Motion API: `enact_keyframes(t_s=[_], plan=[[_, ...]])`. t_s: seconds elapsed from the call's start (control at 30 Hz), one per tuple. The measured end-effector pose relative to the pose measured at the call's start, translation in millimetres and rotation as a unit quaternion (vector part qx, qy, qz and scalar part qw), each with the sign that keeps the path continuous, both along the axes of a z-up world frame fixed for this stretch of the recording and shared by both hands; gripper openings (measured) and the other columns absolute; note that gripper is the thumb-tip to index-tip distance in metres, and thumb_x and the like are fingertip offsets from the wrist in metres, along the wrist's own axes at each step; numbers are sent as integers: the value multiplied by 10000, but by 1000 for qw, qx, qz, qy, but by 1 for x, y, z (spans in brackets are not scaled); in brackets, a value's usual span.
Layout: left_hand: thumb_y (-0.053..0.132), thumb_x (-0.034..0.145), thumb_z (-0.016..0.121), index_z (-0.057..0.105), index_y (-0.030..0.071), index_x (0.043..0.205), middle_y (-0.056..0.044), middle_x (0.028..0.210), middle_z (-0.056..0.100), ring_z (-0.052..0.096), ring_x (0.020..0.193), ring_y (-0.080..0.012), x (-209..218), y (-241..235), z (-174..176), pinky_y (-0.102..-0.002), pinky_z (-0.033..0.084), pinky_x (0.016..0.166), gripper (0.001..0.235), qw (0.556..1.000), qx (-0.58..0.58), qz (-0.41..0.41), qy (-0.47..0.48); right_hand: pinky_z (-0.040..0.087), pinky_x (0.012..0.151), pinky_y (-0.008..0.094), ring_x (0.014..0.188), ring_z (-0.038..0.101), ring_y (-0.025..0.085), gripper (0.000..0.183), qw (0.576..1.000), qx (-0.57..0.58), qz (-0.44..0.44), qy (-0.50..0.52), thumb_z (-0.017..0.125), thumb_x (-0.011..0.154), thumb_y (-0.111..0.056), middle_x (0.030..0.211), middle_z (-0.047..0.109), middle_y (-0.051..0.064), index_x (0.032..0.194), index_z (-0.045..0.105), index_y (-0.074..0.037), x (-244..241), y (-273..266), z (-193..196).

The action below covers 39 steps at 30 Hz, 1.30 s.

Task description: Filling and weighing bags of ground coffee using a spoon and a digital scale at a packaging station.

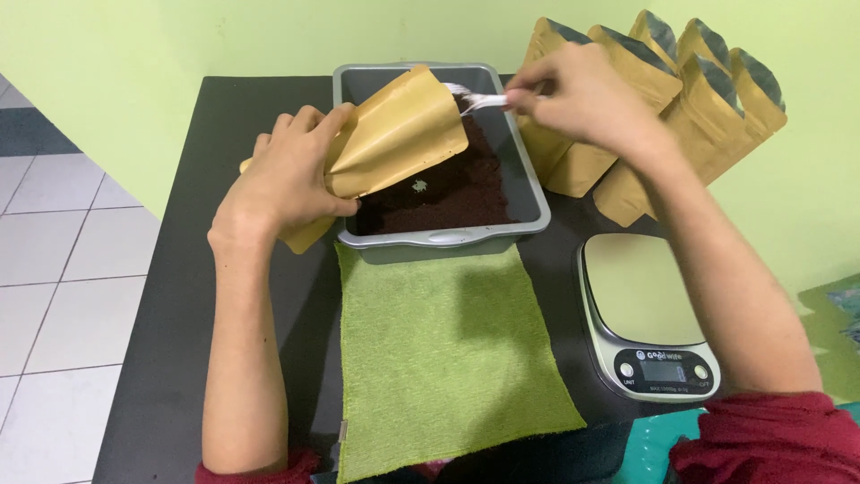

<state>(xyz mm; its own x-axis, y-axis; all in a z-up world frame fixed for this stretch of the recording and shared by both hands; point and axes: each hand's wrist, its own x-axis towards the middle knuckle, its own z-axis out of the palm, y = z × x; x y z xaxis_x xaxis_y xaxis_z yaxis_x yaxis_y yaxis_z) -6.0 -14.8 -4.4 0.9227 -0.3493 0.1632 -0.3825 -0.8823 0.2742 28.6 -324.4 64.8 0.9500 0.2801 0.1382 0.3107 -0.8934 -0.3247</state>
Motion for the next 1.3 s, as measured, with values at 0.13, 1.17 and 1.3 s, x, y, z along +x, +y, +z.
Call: enact_keyframes(t_s=[0.13, 1.17, 1.3], plan=[[236, 706, 870, 430, 213, 1387, -99, 1128, 481, 435, 1067, -305, -6, -4, 10, -484, 401, 925, 811, 999, -21, 14, 48, 493, 747, 358, 787, 656, 200, 131, 960, 4, 219, -176, 738, 1032, -162, 932, 749, 85, 1063, 794, -48, 4, 3, -23], [393, 585, 945, -52, 96, 1547, -280, 1581, 232, 321, 1457, -392, -148, -129, -70, -549, 284, 1204, 1417, 843, -538, -3, 13, 456, 885, 415, 982, 645, 277, 299, 988, 64, 131, -47, 463, 1006, -120, 1142, 693, 91, 1277, 577, -64, -171, -49, -106], [570, 771, 749, -52, 133, 1578, -246, 1517, 415, 475, 1407, -310, -148, -107, -93, -451, 429, 1182, 1219, 808, -576, -82, 88, 499, 791, 379, 937, 684, 209, 416, 982, 63, 108, 141, 558, 973, -412, 1178, 746, 29, 1294, 610, -153, -179, -38, -133]])
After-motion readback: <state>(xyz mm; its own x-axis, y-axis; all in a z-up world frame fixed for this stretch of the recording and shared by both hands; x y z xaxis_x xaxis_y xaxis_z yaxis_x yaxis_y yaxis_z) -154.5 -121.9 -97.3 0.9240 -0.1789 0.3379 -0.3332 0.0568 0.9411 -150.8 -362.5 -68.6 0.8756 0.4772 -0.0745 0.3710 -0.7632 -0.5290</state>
